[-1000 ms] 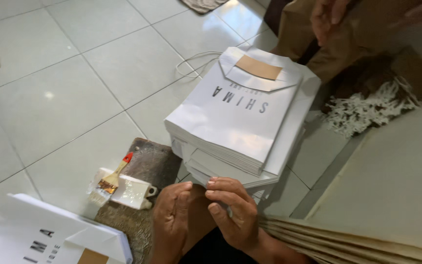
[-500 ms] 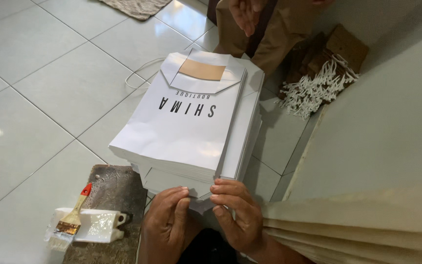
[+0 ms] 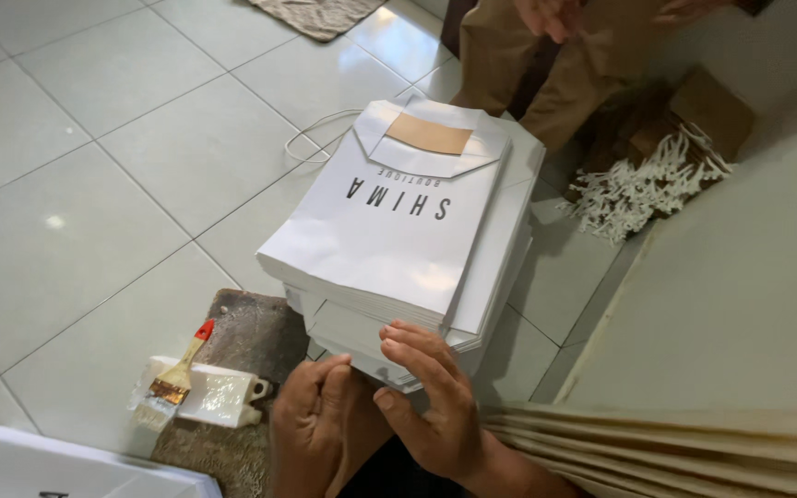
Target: The person applies glue with a brush to the bottom flaps of a stack of paper bags and folds the bottom of one bag by hand.
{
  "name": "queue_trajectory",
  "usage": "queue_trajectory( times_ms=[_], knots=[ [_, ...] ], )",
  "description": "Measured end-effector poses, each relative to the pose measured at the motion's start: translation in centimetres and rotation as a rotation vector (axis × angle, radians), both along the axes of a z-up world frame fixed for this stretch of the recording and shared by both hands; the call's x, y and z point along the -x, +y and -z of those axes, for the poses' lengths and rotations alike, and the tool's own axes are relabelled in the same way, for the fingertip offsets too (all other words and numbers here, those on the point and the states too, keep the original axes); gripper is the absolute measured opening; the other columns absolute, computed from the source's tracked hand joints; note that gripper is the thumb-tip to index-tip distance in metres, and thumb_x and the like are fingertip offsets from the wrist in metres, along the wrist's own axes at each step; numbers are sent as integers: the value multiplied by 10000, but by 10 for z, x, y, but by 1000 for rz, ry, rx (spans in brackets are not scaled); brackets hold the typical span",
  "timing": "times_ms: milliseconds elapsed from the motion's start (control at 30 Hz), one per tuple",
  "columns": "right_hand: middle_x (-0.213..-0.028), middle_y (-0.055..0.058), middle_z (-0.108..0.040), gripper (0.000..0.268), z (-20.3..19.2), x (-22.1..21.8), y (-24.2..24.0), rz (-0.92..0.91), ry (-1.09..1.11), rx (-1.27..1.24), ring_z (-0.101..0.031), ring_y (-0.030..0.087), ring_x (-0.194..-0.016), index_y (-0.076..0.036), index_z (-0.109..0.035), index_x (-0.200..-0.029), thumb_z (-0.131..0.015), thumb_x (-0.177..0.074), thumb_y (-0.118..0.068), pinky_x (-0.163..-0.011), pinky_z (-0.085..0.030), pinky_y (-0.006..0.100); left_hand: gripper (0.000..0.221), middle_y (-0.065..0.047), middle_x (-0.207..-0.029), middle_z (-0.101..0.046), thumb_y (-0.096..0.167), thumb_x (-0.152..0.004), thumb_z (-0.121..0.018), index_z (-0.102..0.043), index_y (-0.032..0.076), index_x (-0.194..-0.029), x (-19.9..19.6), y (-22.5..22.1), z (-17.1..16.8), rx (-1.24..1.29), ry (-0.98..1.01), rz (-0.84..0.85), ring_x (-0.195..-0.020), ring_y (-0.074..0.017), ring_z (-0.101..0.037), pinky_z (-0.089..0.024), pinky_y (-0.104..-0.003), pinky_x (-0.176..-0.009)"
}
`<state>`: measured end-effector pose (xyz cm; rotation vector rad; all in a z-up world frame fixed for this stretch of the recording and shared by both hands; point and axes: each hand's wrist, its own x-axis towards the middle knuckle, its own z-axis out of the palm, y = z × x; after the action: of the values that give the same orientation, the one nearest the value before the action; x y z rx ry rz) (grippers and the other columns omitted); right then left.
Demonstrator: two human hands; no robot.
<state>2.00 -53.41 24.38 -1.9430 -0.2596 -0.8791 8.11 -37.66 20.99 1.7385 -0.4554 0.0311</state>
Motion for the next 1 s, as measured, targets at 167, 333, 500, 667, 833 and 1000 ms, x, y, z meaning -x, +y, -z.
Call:
queue_trajectory(
  times_ms=[167,333,500,667,833,1000],
  knots=[
    [-1456,178,-611,444,-2,-14,26,-110,-11,70,-596,424,-1416,-33,-542,-1436,-650,-1047,-217,-1226,-491,575,279,17,-957,-754,260,-1033,-582,-778,142,-1193,-9,43,-19,-54,89,-297,-744,-109,-682,-533,-254,-696],
    [-1463,185,-612,463,-1,-18,34,-83,-5,65,-568,434,-1443,-39,-550,-1444,-660,-1037,-231,-1218,-492,586,361,-57,-914,-669,104,-1054,-588,-648,-13,-1390,-8,60,-54,193,76,-391,-775,-131,-635,-552,-238,-772],
    [-1486,200,-579,480,-11,-9,15,30,-6,28,-531,432,-1457,-18,-535,-1463,-657,-1067,-261,-1233,-473,588,492,-125,-857,-619,153,-1059,-578,-584,-68,-1498,-23,37,-28,178,160,-282,-750,-206,-648,-560,-303,-814],
    [-1514,195,-569,497,-1,13,-22,206,-10,72,-497,377,-1491,-43,-516,-1467,-675,-1023,-198,-1283,-427,540,535,-157,-1372,-634,245,-916,-722,-608,41,-1398,-26,-25,-17,-101,-424,-92,-1323,-311,-572,-446,-449,-1148],
    [-1651,194,-428,609,9,35,-55,345,95,64,-410,330,-1571,-77,-394,-1570,-624,-1025,-220,-1306,-374,496,561,-93,-1729,-289,408,-949,-655,-541,219,-1465,2,-70,-24,-264,-291,119,-1635,-334,-178,-348,-582,-1172],
    [-1680,198,-383,586,15,40,-60,361,145,-7,-350,318,-1602,-56,-344,-1595,-516,-1084,-287,-1321,-322,486,503,-133,-1697,-348,356,-994,-667,-580,186,-1459,14,-91,-4,-216,-444,148,-1615,-366,-247,-193,-634,-1274]
  ],
)
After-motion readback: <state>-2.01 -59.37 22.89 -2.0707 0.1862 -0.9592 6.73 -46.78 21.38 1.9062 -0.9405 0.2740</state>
